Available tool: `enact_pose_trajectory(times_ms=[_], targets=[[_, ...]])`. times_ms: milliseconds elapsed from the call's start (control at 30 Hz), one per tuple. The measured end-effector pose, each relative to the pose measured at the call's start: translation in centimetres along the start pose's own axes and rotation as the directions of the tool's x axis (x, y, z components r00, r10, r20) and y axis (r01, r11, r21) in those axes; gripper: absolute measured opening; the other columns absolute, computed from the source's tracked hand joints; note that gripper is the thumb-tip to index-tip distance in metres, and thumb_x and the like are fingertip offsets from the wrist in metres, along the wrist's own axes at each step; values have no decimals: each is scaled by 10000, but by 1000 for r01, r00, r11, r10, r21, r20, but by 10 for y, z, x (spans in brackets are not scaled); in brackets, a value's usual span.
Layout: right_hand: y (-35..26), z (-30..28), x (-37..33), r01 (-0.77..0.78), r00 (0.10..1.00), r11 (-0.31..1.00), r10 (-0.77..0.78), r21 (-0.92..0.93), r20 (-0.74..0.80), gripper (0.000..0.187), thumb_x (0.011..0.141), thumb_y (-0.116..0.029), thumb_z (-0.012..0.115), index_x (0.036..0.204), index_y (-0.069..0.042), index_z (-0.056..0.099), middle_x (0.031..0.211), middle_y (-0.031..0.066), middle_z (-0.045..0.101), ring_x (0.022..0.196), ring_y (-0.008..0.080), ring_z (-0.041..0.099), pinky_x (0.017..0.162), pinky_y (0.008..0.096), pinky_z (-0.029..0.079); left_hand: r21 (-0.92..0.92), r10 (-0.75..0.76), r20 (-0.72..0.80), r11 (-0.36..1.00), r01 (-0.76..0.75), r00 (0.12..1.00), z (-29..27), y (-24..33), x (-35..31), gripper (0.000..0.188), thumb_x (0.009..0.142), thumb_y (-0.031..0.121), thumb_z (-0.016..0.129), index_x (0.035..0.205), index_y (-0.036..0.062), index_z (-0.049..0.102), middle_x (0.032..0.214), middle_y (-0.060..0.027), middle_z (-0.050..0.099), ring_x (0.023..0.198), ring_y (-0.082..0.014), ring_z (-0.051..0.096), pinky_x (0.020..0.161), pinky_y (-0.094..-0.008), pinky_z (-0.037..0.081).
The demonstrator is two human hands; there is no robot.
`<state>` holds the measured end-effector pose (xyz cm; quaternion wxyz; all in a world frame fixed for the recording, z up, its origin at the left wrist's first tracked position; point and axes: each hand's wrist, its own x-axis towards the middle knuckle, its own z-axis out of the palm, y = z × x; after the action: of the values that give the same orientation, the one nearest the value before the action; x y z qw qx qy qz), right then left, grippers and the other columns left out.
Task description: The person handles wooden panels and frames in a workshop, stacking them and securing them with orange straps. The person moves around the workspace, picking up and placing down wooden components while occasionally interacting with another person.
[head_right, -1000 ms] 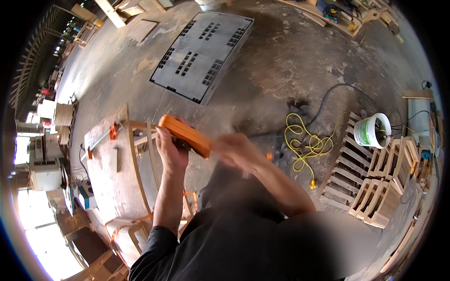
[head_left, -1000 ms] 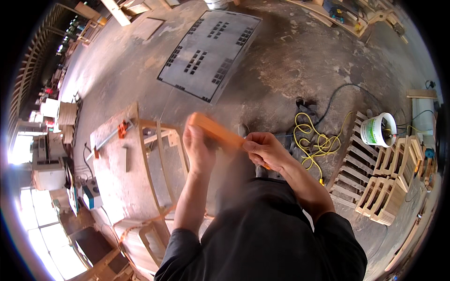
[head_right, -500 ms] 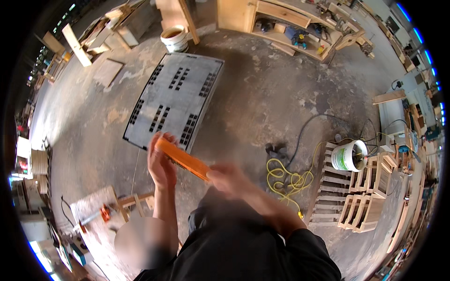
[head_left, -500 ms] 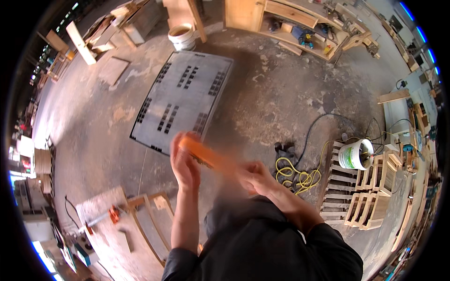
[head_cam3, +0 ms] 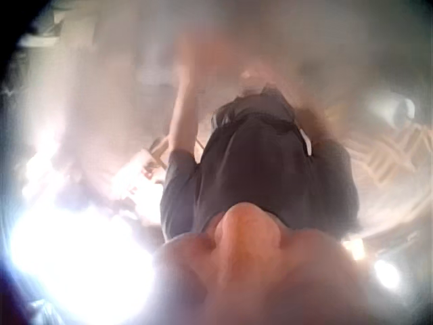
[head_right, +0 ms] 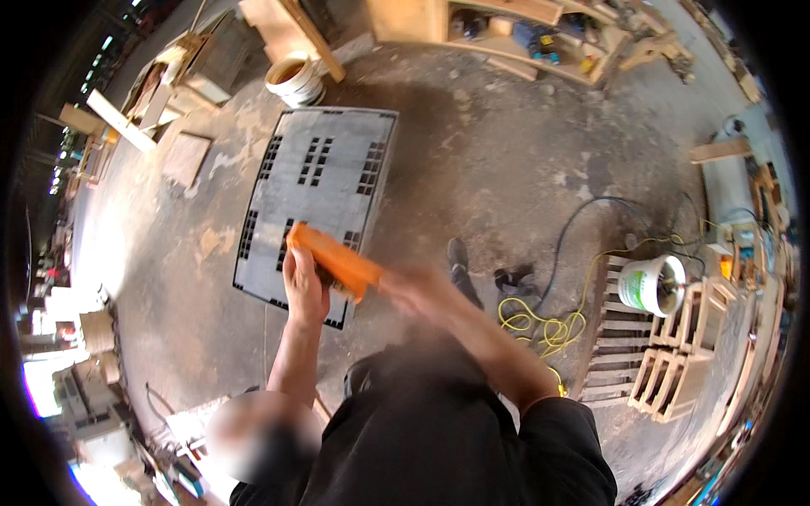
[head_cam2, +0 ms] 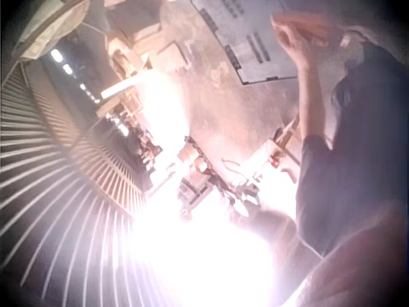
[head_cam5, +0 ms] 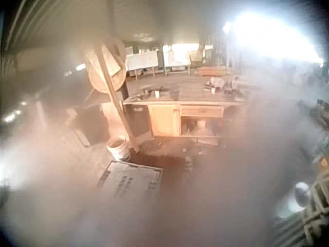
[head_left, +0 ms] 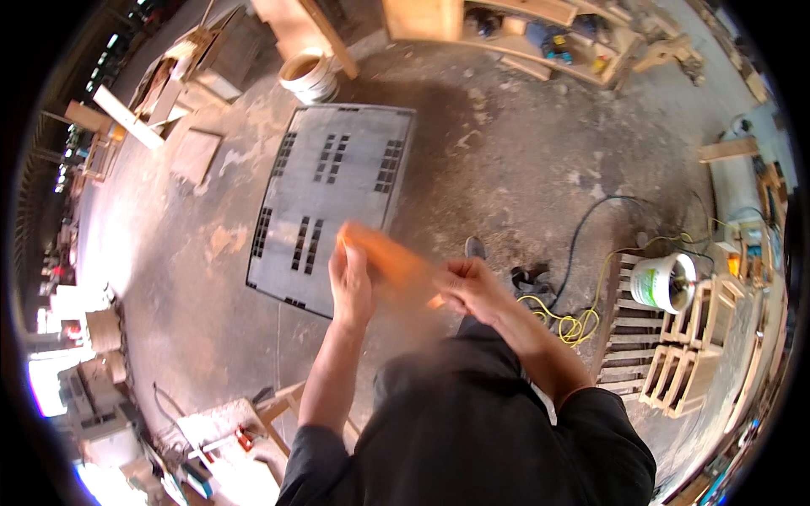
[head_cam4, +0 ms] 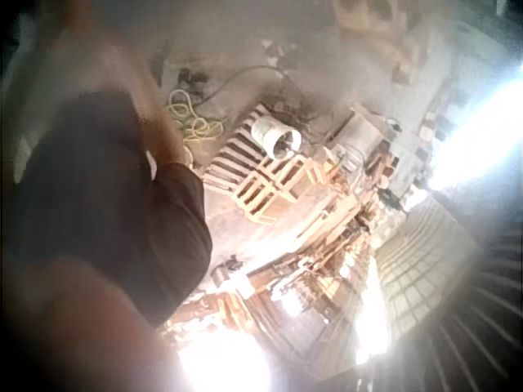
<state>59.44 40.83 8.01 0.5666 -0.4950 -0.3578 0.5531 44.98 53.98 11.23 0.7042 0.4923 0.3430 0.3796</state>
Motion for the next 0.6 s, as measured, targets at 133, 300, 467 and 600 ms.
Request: enact_pose_trajectory(times_ms=[133,300,467,600], targets=[[-25,-45,54,-228,971,916,241,331,2,211,877,-235,612,816,-39,565,524,-28,446,435,50,402,389,205,278,-387,-15,-1,922,13,1000,44,6,72,500,863,548,482,976,61,481,896,-52,510,815,-179,506,802,-350,441],[-67,-102,99,-260,956,916,289,304,-54,257,876,-277,613,785,-50,537,522,-26,421,434,50,378,399,204,267,-622,-167,-192,783,12,967,98,12,137,456,877,520,485,960,71,482,863,-48,505,806,-185,508,810,-362,439],[-76,-145,144,-305,952,841,254,447,172,250,874,-262,614,768,-46,546,513,-31,407,425,51,352,395,201,247,-803,-222,-88,592,62,971,124,1,188,245,901,297,510,1037,94,496,848,-79,528,803,-229,536,800,-365,456],[-79,-166,176,-263,963,825,254,500,87,243,867,-244,621,800,-15,576,494,-40,395,407,39,329,386,203,229,-638,-350,-257,762,115,901,129,-27,232,263,852,104,494,1114,77,487,917,-113,543,863,-266,550,810,-378,456]])
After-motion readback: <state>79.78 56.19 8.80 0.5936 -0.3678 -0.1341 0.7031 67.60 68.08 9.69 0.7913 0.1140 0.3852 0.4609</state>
